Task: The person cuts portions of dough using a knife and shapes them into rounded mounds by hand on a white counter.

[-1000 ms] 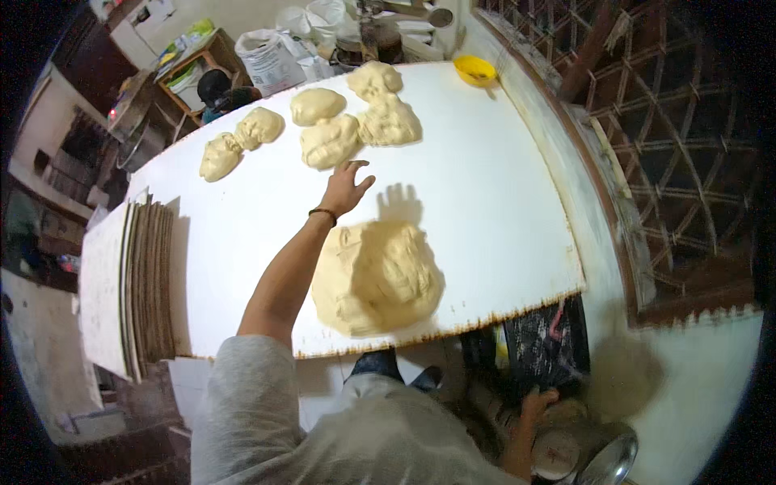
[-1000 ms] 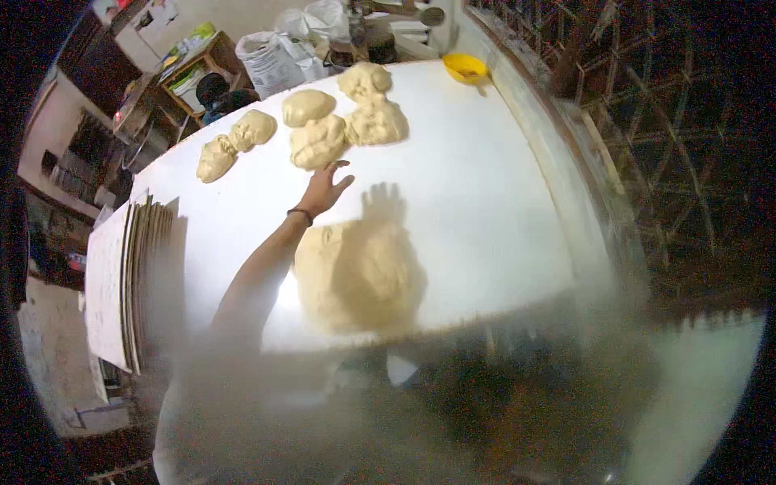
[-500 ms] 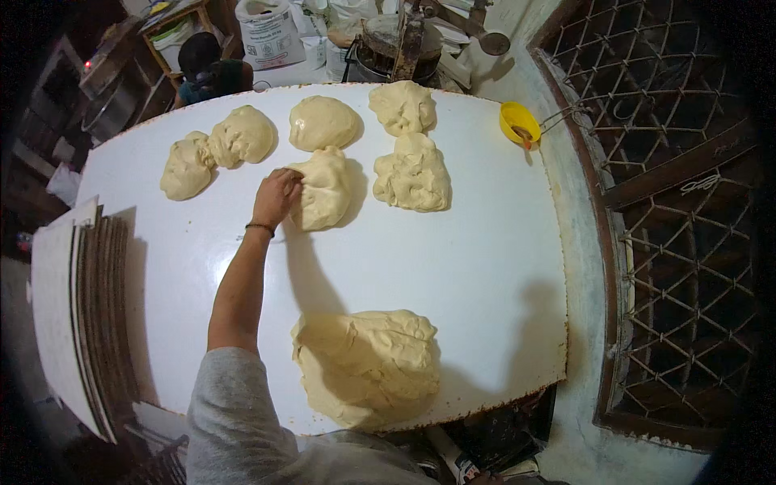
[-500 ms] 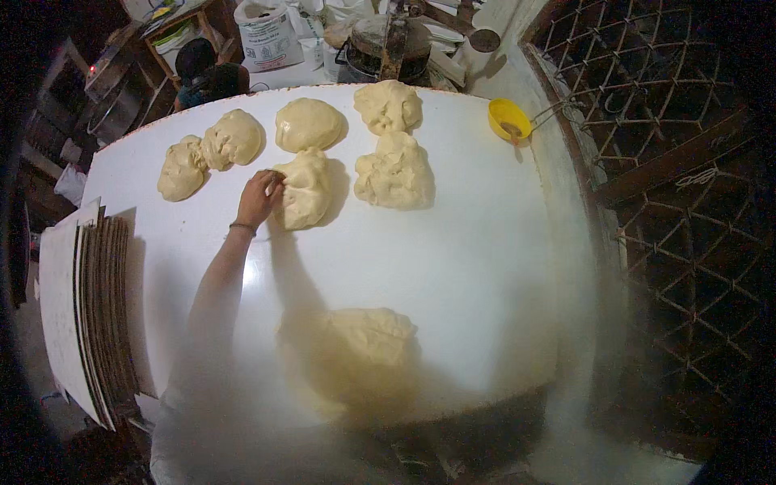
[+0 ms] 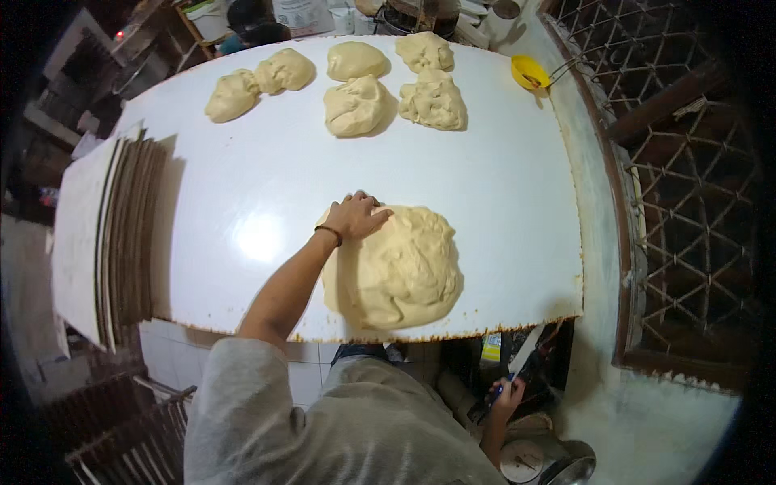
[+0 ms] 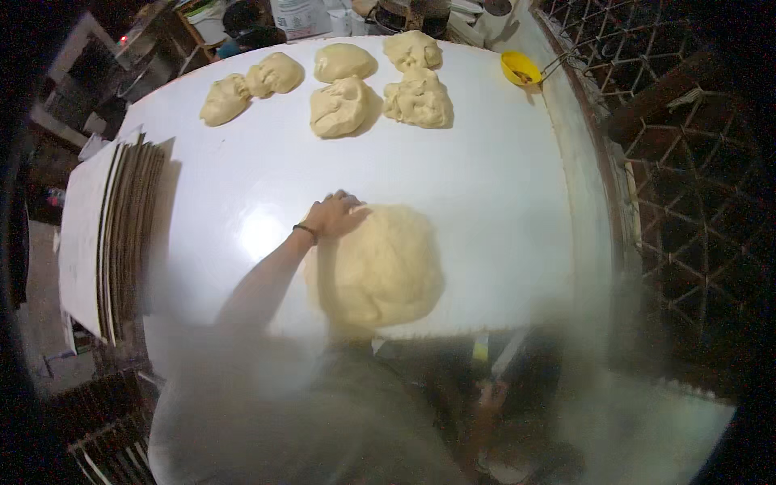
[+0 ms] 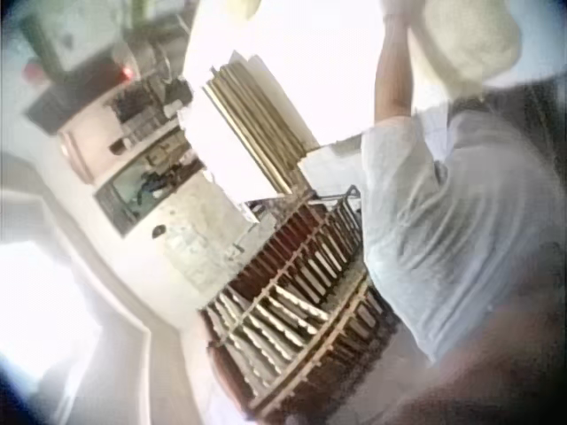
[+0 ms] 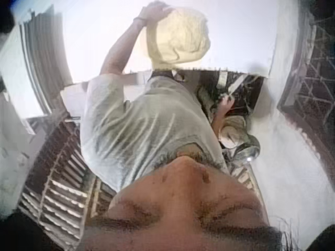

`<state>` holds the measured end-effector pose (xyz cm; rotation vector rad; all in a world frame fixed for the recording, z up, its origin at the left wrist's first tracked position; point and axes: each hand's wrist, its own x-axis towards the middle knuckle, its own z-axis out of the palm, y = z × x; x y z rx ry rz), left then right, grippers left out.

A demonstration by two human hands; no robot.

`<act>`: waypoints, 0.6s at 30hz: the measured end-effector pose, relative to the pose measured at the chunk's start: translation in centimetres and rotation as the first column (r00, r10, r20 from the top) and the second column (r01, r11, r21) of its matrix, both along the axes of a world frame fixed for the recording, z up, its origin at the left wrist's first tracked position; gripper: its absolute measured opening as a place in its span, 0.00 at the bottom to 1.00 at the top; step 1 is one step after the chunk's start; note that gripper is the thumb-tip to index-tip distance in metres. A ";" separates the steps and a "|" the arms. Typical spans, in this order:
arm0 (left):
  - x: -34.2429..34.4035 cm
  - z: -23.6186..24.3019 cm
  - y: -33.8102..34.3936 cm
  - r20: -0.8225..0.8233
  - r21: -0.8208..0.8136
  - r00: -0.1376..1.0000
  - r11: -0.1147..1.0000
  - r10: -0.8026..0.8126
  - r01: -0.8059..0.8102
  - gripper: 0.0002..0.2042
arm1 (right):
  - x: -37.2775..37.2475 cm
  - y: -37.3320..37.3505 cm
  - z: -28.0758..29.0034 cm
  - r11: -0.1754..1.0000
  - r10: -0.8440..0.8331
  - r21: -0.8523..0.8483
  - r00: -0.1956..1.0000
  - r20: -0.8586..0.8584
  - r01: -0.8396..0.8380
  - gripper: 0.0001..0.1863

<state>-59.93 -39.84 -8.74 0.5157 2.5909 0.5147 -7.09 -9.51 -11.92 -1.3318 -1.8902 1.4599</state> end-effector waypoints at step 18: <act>24.6 5.6 -3.1 -0.577 0.183 0.783 0.971 0.233 -0.153 0.56 | -10.3 -10.8 12.4 0.709 0.662 -0.323 0.750 -0.005 -0.627 0.18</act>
